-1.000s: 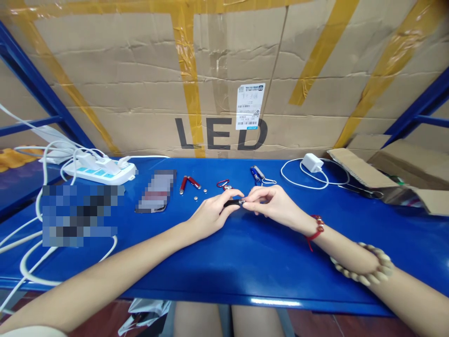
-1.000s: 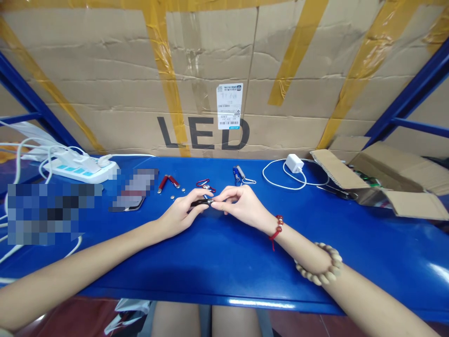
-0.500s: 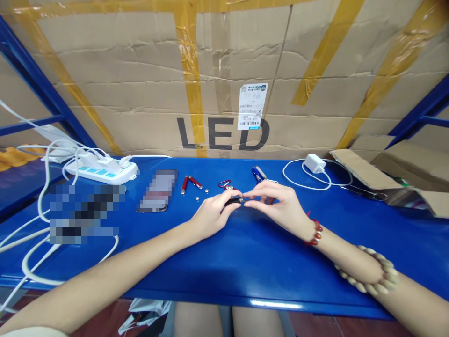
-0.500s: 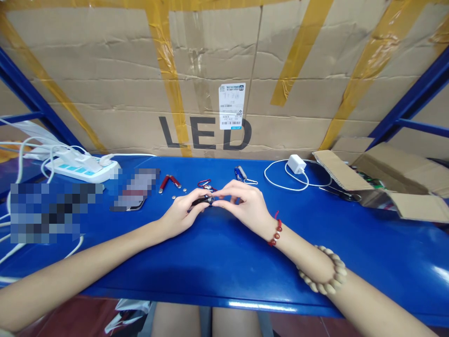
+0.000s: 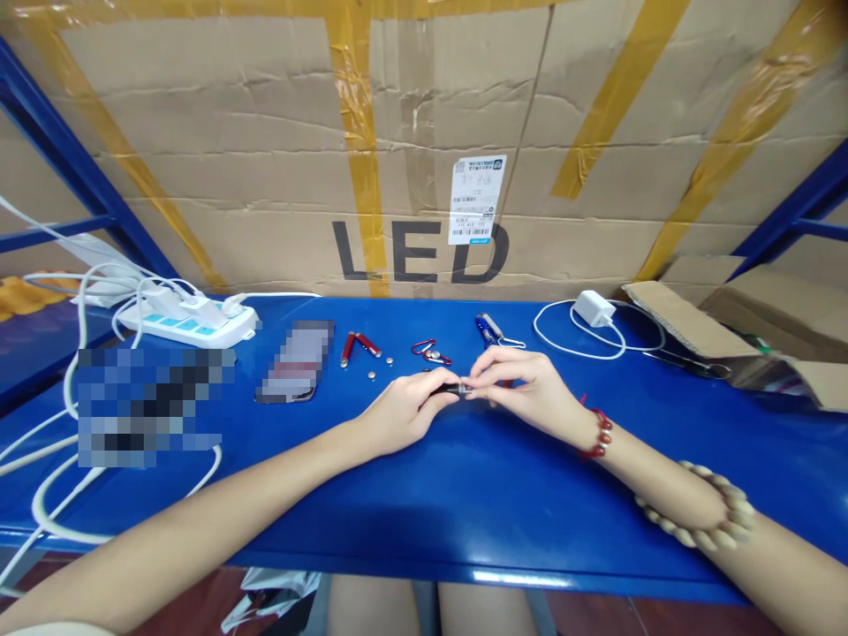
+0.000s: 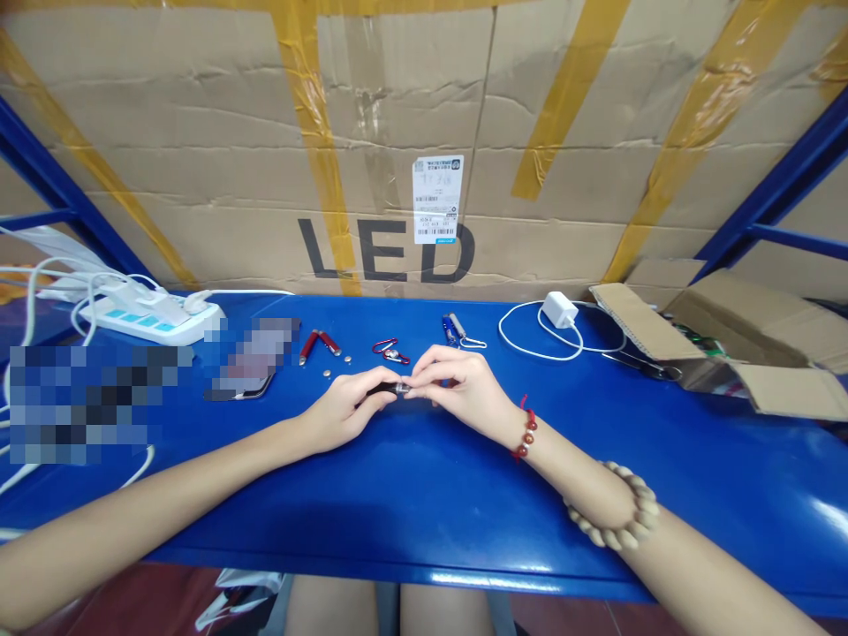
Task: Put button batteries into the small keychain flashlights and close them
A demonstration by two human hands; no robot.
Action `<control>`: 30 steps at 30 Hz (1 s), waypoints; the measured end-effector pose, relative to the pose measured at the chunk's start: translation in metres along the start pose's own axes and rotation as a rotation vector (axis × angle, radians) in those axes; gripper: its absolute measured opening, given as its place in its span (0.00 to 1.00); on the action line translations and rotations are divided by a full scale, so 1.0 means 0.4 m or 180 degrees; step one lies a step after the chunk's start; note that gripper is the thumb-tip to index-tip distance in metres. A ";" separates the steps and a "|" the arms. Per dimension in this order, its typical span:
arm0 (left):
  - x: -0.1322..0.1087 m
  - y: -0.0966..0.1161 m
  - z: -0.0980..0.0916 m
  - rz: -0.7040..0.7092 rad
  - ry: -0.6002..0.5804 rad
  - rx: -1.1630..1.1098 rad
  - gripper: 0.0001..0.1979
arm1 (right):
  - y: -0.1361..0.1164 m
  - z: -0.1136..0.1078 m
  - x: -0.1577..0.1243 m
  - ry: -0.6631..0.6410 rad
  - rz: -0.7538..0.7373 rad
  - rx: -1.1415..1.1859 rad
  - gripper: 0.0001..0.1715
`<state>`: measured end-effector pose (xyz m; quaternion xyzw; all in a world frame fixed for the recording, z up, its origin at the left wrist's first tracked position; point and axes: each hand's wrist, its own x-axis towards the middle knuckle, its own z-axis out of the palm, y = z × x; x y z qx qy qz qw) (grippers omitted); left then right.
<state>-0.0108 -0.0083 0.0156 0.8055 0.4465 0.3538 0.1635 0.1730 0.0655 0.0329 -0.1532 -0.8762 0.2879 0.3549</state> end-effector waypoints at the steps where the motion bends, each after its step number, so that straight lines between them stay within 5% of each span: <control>1: 0.001 -0.001 0.000 -0.0035 0.0018 -0.0005 0.10 | 0.000 0.001 -0.001 0.0020 0.0025 -0.0032 0.08; 11: -0.003 -0.003 0.000 -0.0093 -0.0004 0.0107 0.09 | -0.014 0.006 -0.002 0.0265 0.0160 -0.0041 0.05; 25: -0.002 -0.005 -0.001 0.0040 -0.0087 0.0019 0.12 | 0.003 0.016 -0.001 -0.0045 0.1565 0.1011 0.16; 30: -0.002 0.003 -0.001 -0.0169 -0.0024 0.0158 0.11 | -0.001 0.018 -0.006 0.0278 0.1046 0.0460 0.14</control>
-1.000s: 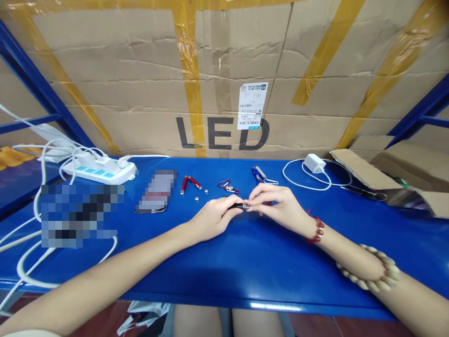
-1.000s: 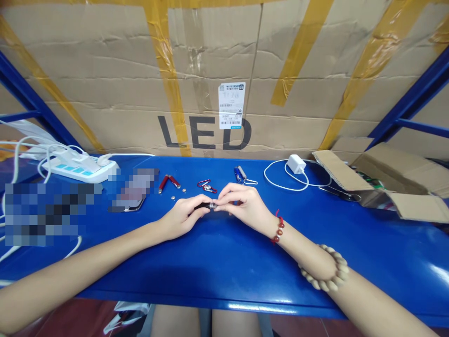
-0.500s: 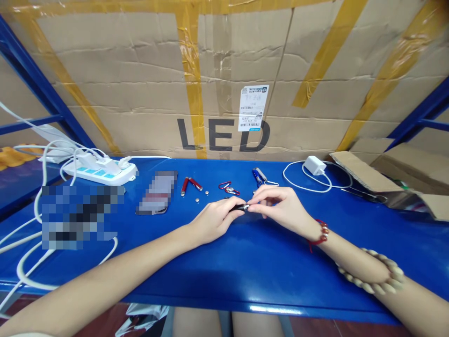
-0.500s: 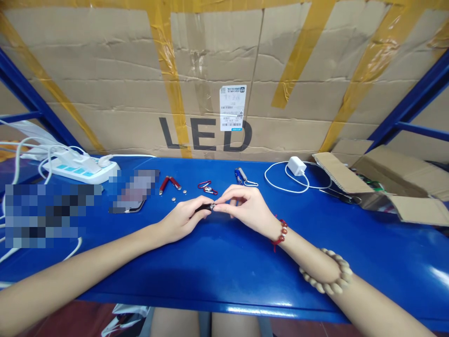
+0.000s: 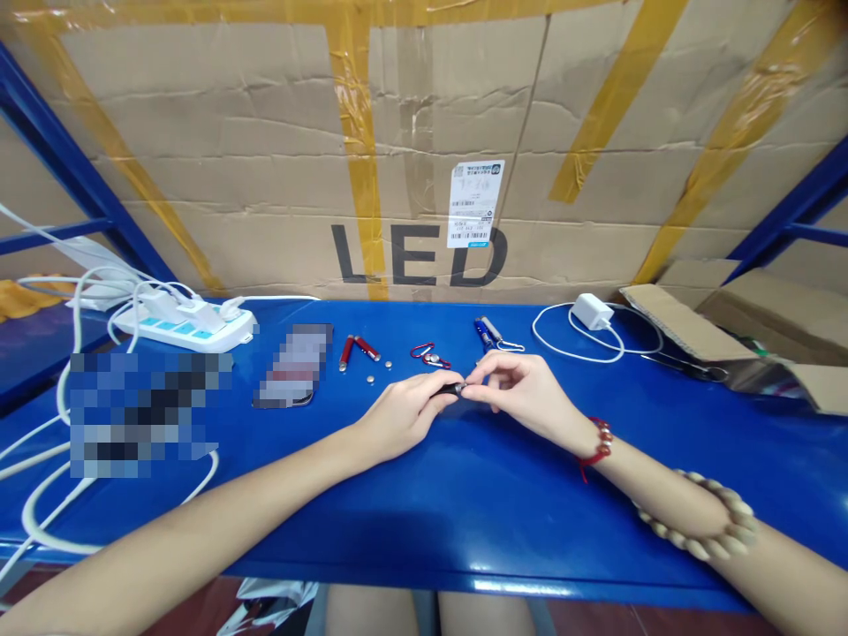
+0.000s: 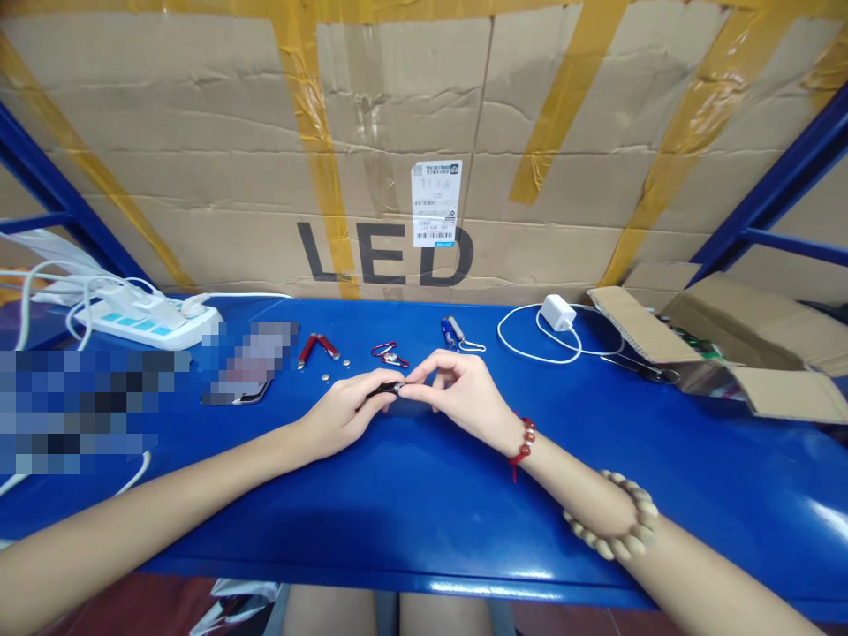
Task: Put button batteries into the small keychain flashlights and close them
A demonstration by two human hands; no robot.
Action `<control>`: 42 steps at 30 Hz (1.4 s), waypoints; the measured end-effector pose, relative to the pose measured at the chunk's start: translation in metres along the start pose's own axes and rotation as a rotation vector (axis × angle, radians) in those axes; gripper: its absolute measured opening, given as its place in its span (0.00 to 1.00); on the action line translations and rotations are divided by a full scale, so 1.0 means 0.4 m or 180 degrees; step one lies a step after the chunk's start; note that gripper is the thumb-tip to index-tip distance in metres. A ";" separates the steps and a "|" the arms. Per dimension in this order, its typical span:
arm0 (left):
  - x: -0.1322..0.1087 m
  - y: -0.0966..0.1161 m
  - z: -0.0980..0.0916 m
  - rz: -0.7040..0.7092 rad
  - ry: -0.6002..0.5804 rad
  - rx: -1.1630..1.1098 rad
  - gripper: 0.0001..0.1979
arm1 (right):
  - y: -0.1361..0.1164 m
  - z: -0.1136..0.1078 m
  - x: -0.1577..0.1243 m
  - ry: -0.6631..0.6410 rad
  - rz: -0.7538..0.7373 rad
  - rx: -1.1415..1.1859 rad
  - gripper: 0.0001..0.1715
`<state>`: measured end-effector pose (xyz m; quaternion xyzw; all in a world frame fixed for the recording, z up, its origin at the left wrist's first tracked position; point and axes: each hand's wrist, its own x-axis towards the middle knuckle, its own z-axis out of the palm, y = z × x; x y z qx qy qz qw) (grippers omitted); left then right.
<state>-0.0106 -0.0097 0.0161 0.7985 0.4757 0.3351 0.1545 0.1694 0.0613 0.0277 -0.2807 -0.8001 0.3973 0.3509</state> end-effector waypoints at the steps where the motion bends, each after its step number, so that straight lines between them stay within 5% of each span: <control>1: 0.000 0.001 0.000 -0.0056 -0.0004 0.0041 0.11 | -0.001 -0.002 0.000 0.0107 -0.0287 -0.0170 0.13; 5: 0.001 0.000 0.000 -0.0192 0.0030 0.0177 0.12 | -0.001 -0.015 0.003 0.0234 -0.1365 -0.0748 0.07; 10: 0.004 -0.004 0.000 -0.0052 -0.0036 0.0085 0.12 | 0.006 -0.021 0.000 0.0091 -0.1833 -0.1044 0.07; 14: 0.003 -0.006 0.001 0.0118 0.0011 0.0005 0.12 | 0.006 -0.023 -0.003 0.0234 -0.1905 -0.1054 0.07; 27: -0.002 -0.008 0.000 0.0323 -0.0169 -0.0025 0.12 | 0.000 -0.014 -0.004 -0.0322 -0.1480 -0.0400 0.09; 42: -0.008 0.010 -0.003 -0.0009 -0.0402 -0.0005 0.08 | 0.013 -0.002 -0.017 -0.0171 -0.1561 -0.0483 0.09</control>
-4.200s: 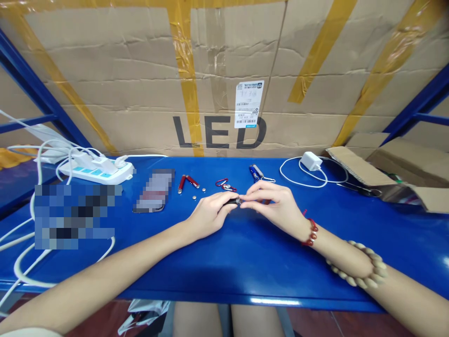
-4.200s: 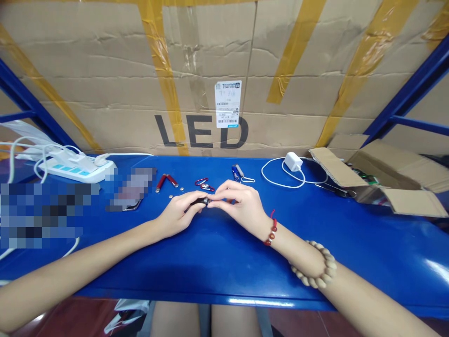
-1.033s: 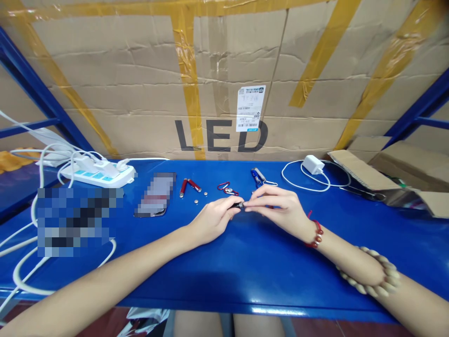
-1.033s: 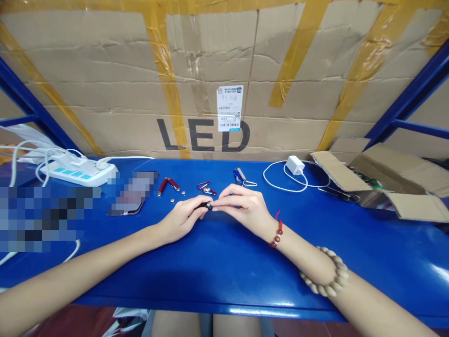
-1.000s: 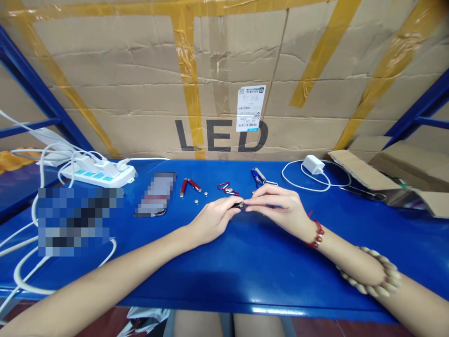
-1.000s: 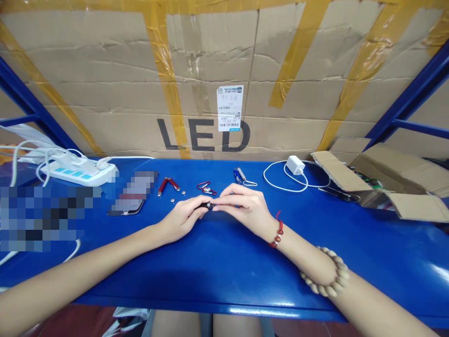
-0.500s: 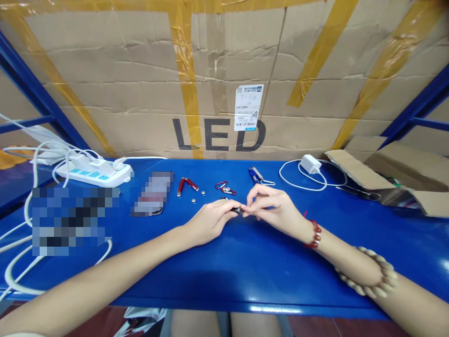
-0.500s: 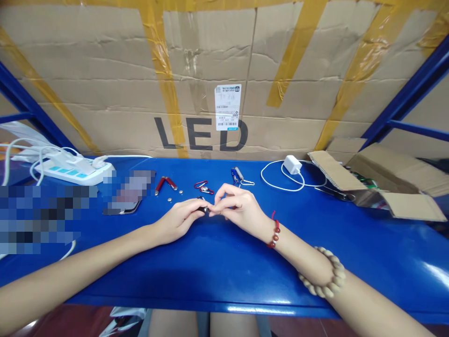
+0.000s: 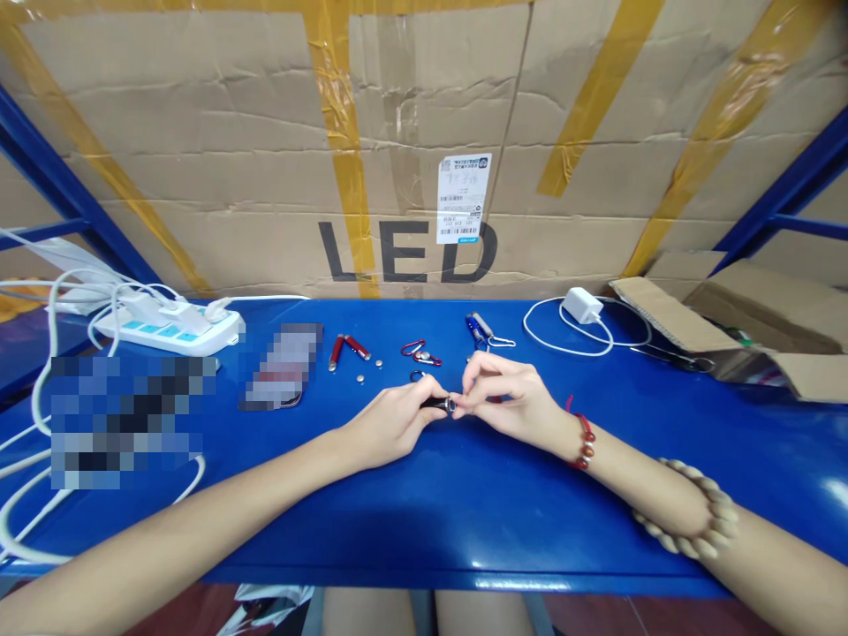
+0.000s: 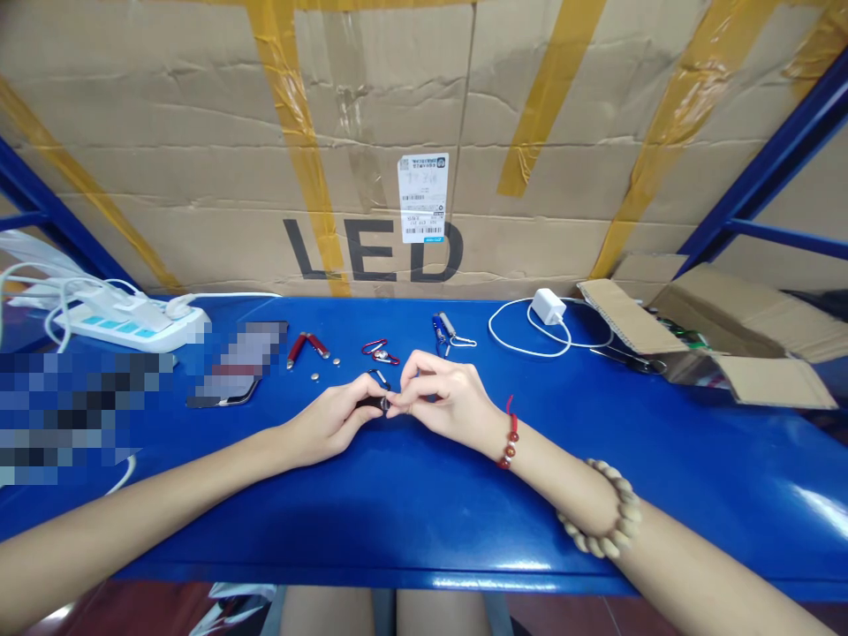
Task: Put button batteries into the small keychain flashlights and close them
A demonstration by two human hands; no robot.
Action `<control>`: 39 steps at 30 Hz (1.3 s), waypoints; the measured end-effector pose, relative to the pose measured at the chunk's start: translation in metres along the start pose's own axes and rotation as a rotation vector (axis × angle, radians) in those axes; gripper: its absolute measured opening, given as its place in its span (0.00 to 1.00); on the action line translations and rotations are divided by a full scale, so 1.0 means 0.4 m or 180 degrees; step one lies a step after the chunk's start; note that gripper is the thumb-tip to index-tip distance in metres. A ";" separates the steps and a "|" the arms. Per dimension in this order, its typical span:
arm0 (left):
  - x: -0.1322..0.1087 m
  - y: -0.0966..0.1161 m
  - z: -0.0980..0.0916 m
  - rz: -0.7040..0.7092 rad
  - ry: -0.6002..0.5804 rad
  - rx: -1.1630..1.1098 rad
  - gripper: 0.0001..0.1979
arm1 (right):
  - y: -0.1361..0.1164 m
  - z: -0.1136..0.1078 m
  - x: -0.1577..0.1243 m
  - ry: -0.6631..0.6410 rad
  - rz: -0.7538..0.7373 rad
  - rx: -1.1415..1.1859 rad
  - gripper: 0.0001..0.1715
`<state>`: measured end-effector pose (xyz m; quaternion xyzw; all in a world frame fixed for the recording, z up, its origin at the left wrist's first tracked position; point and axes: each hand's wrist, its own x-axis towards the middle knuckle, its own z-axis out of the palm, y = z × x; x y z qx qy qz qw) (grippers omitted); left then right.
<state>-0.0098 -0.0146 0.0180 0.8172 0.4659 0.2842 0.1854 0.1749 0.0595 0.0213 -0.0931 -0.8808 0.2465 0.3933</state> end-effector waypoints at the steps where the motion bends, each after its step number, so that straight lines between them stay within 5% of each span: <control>1: -0.001 -0.001 0.001 0.0002 0.0020 -0.0006 0.07 | -0.003 0.002 0.001 0.0035 0.0032 0.0009 0.09; 8: -0.001 -0.016 0.011 0.0373 0.0432 0.0320 0.07 | -0.028 0.021 0.016 0.0243 0.0844 0.0393 0.15; 13: 0.001 -0.024 0.017 0.0587 0.0652 0.0711 0.10 | -0.042 0.024 0.023 0.0012 0.1826 0.1271 0.20; 19: 0.004 -0.019 0.012 0.0460 0.0625 0.0367 0.09 | -0.040 0.022 0.023 -0.0068 0.2500 0.1610 0.22; 25: 0.007 -0.013 0.008 0.0299 0.0620 0.0241 0.10 | -0.033 0.030 0.018 0.0105 0.2147 0.1249 0.21; 32: 0.005 -0.008 0.007 0.0003 0.0664 0.0355 0.10 | -0.029 0.008 0.016 0.0635 0.0783 -0.0310 0.13; 39: 0.004 -0.010 0.008 -0.0210 0.0619 0.0417 0.13 | -0.022 -0.006 0.014 0.0442 0.0255 -0.0617 0.07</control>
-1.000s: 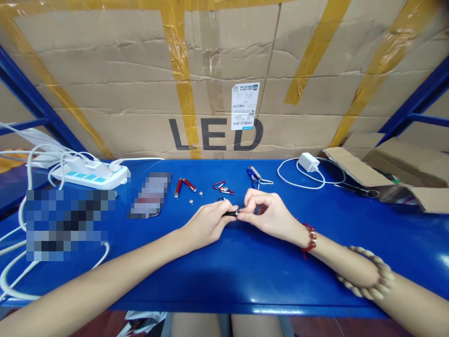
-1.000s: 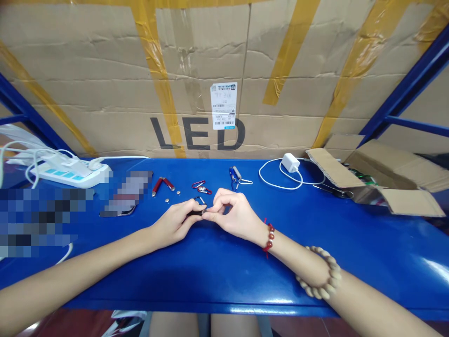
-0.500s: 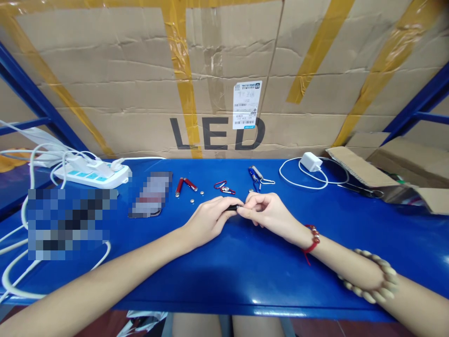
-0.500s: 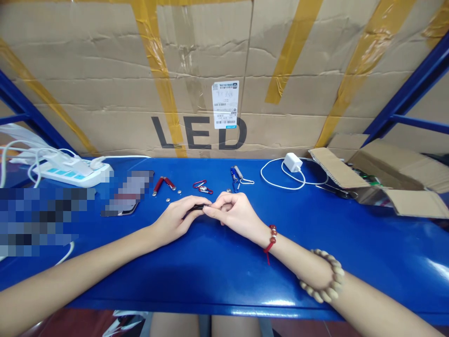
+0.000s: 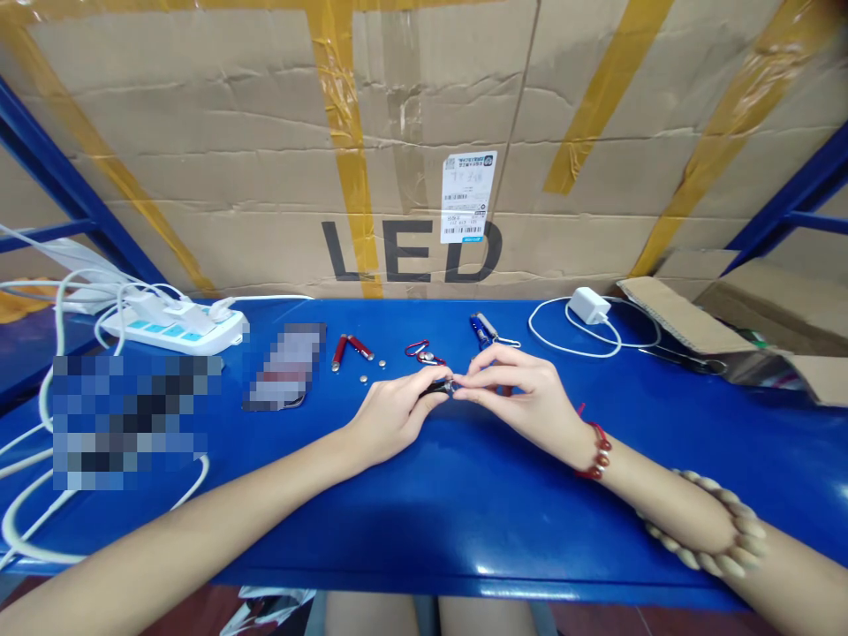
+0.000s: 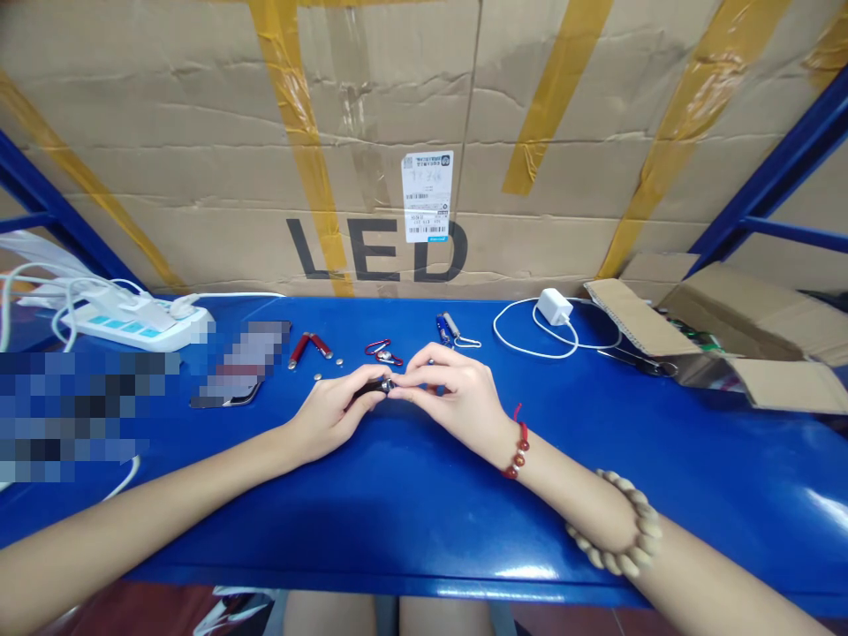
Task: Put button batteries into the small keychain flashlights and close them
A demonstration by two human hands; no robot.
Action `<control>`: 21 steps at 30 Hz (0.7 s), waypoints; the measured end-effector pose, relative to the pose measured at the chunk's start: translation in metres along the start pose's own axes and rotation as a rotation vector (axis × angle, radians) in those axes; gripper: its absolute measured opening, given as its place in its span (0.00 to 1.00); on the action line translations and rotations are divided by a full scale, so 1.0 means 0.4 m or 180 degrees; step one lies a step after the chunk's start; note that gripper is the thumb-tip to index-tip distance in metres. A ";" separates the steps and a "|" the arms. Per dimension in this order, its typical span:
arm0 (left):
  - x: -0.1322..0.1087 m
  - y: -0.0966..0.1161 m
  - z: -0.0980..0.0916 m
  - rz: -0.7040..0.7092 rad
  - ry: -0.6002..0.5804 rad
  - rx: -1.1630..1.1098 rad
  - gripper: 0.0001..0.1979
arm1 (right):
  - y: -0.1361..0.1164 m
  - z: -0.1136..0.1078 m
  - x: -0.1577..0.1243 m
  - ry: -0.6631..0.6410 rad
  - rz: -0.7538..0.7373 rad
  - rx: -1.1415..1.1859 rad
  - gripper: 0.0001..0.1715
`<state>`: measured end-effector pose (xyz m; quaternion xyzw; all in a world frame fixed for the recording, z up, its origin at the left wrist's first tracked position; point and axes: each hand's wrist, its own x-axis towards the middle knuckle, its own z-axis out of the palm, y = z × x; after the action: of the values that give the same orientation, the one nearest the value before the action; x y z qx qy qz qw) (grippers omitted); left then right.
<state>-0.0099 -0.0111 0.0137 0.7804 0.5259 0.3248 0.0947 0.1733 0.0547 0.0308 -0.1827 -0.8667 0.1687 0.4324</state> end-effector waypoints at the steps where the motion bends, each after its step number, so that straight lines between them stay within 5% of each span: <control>1: 0.000 -0.001 0.000 -0.0009 -0.0002 -0.0015 0.13 | 0.001 0.000 0.001 -0.0034 0.0002 0.0059 0.07; 21: -0.004 0.000 -0.014 0.0457 -0.0210 -0.0554 0.10 | -0.005 -0.001 0.006 -0.0355 0.0250 0.0949 0.07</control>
<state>-0.0136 -0.0137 0.0173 0.8152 0.4350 0.3492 0.1559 0.1718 0.0541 0.0334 -0.1406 -0.8469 0.3222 0.3990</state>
